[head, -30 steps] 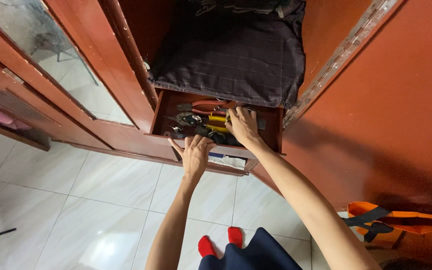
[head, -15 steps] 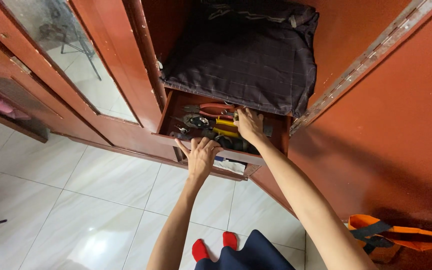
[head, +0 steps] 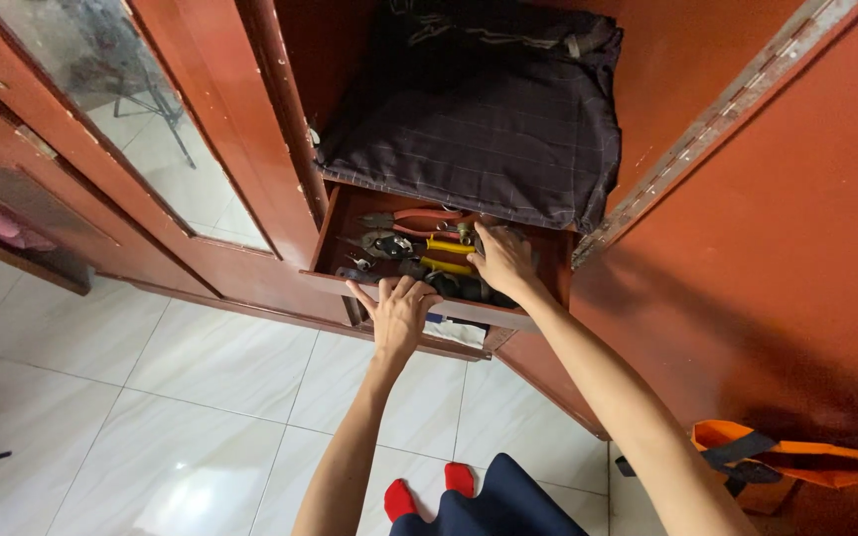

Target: Repairing a metal clasp or buckle using pliers and then storing tools in a cabinet.

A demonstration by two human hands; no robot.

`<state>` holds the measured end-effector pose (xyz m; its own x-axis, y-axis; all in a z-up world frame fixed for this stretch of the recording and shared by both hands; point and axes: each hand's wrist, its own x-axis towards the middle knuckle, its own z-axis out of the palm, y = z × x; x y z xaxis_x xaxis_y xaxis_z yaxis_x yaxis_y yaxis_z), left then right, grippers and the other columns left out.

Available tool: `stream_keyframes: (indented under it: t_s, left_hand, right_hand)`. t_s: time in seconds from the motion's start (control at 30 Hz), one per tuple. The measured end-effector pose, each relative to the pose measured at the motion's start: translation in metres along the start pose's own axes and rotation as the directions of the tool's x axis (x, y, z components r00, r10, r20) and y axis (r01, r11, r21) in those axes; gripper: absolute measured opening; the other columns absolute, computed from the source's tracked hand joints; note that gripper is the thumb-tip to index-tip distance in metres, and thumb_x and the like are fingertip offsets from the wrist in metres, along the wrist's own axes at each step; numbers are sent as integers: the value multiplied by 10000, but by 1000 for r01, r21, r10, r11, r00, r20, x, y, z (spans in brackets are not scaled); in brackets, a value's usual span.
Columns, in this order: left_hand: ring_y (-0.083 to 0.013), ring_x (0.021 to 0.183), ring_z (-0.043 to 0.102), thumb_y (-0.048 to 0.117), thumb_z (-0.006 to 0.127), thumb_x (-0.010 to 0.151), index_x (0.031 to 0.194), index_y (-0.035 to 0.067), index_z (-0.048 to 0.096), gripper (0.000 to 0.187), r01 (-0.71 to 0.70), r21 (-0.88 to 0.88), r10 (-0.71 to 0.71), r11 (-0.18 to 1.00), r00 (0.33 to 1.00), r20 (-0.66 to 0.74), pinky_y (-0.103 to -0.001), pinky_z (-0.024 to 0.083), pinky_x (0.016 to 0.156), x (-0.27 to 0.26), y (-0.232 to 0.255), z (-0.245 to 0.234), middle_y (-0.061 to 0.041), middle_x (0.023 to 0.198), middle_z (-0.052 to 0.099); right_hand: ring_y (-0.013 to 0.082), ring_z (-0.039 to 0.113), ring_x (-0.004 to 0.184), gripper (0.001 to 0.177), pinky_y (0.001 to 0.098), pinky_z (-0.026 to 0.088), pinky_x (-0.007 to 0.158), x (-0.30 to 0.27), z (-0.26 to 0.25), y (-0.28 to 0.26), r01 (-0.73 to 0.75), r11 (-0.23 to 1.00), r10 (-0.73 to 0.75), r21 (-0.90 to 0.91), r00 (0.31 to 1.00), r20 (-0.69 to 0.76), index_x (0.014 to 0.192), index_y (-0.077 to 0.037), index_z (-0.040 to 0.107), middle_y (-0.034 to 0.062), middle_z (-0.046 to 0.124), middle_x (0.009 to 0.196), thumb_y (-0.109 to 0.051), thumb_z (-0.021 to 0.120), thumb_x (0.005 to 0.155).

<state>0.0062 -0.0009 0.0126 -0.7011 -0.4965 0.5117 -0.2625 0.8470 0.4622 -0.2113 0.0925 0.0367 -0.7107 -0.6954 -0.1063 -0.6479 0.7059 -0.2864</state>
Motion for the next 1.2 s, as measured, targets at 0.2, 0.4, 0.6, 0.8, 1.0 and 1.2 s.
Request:
stream_keyframes:
  t_s: [0.2,0.4,0.6,0.8,1.0,1.2]
  left_hand:
    - [-222,1006,567,356,641,960,918,240,760,172,9,-14,-8,1000,1000,13,-860,-38,1096,0,-1,1,83,911,604]
    - [-217,979,563,368,647,958,901,250,772,181,-5,11,5,1000,999,32,-872,-54,1086,1,-2,3,84,900,607]
    - [-228,965,569,416,652,946,914,233,775,223,5,-7,-5,1000,1000,-8,-868,-31,1094,12,2,3,81,915,638]
    - [-257,961,575,435,659,925,920,220,780,247,-5,-8,5,1000,1000,5,-873,-30,1080,20,3,1,67,902,650]
    - [-264,954,573,418,660,940,937,209,785,243,4,-19,-4,1000,999,37,-872,-36,1078,21,6,-5,59,914,659]
    - [-261,960,580,396,665,936,928,216,795,222,-5,-30,6,1000,999,48,-874,-48,1074,30,1,-6,65,924,676]
  right_hand:
    - [360,417,1426,824,604,305,1167,-82,-54,0,39,999,-39,37,999,-2,1549,-208,452,125,367,1606,-663,640,889]
    - [391,162,1512,1219,661,5,1201,-97,-33,41,274,944,-304,-186,939,-159,1543,-103,408,164,180,1623,-741,834,596]
    - [380,164,1544,1048,685,-18,1220,-103,-33,45,250,950,-293,-187,920,-259,1508,-121,469,150,191,1657,-692,807,698]
    - [397,128,1559,791,677,4,1223,-104,-29,49,300,953,-298,-47,897,-328,1332,-121,599,150,205,1663,-616,802,748]
    - [384,110,1556,705,711,-36,1208,-104,-24,49,290,951,-309,-106,892,-329,1252,-122,624,145,211,1650,-622,782,781]
    - [375,104,1565,670,735,-44,1193,-102,-30,41,331,937,-347,-110,857,-380,1215,-117,643,145,217,1655,-594,781,766]
